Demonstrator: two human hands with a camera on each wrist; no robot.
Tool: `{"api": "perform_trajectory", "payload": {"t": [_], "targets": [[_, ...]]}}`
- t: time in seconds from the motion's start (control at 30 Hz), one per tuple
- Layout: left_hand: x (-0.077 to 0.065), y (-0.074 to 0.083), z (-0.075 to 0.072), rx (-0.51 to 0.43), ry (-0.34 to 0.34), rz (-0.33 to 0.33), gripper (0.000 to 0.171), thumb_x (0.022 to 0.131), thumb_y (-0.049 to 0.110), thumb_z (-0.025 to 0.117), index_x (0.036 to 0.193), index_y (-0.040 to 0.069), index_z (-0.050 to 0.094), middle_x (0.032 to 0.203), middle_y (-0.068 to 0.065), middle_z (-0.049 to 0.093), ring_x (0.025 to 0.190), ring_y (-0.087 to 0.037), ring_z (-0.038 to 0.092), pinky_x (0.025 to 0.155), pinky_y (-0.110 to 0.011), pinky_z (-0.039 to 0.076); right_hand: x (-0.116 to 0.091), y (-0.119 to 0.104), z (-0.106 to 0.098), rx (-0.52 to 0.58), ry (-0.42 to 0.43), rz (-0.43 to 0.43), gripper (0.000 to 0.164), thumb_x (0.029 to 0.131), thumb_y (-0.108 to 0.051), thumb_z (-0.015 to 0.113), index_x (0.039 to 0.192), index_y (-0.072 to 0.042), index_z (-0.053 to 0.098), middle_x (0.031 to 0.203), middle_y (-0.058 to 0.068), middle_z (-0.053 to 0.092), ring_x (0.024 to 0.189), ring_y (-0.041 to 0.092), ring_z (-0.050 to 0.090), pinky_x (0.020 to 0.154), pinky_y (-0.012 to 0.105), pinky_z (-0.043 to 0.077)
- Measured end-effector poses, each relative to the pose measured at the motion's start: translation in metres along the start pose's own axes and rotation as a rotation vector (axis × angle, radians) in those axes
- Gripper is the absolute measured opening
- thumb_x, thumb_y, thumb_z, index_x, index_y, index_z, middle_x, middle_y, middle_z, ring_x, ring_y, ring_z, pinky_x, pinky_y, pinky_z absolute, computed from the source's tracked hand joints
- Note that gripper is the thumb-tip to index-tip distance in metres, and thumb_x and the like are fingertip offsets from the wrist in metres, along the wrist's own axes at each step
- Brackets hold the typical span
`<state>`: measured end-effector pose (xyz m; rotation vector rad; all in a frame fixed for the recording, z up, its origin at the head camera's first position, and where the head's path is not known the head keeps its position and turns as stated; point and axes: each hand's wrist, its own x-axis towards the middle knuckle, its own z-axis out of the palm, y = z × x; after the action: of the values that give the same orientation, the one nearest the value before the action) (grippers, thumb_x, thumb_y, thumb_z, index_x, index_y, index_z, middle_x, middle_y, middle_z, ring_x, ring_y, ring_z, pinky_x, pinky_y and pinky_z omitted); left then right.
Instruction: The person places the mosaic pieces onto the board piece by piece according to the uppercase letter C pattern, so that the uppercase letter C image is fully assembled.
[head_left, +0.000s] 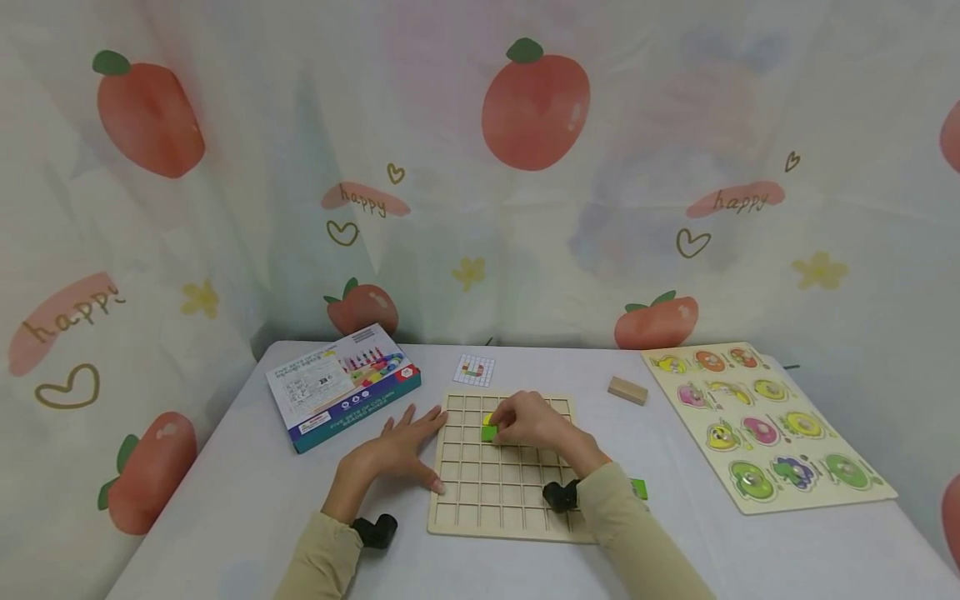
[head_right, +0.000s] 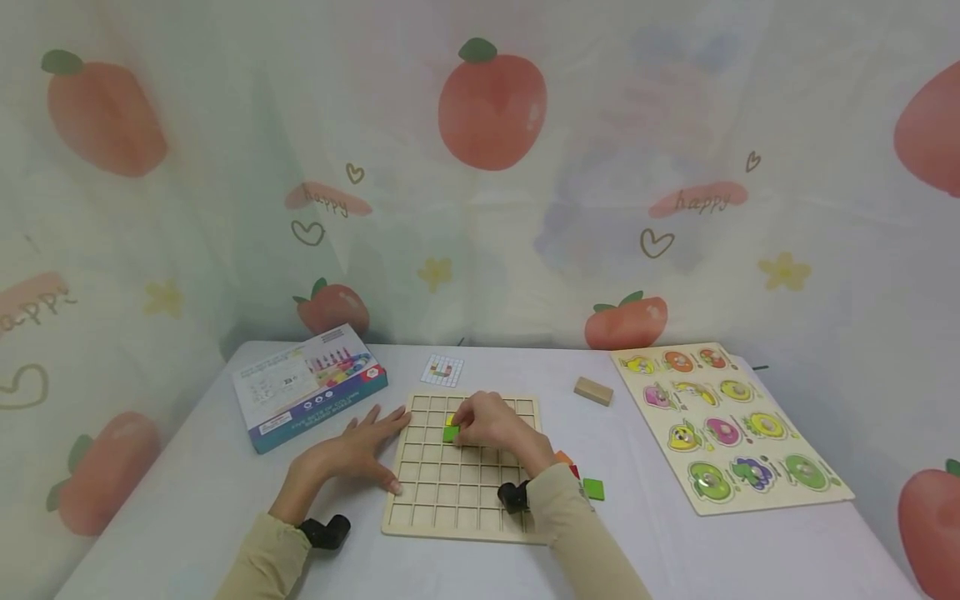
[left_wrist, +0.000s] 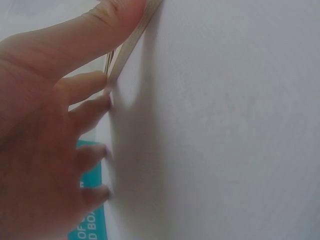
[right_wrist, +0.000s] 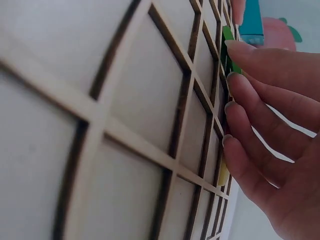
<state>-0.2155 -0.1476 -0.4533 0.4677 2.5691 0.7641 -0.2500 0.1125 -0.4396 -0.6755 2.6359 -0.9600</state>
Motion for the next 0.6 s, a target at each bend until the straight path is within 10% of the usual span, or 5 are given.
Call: {"api": "perform_trajectory", "payload": {"t": [0.6], "targets": [[0.000, -0.001, 0.003, -0.014, 0.016, -0.013, 0.108, 0.074, 0.039, 0.092, 0.162, 0.019, 0.034, 0.173, -0.004, 0.020, 0.161, -0.039, -0.001, 0.126, -0.065, -0.002, -0.027, 0.016, -0.010, 0.032, 0.035, -0.029, 0.016, 0.092, -0.010, 0.075, 0.108, -0.005, 0.077, 0.102, 0.003, 0.075, 0.087, 0.011, 0.063, 0.081, 0.031, 0.056]]}}
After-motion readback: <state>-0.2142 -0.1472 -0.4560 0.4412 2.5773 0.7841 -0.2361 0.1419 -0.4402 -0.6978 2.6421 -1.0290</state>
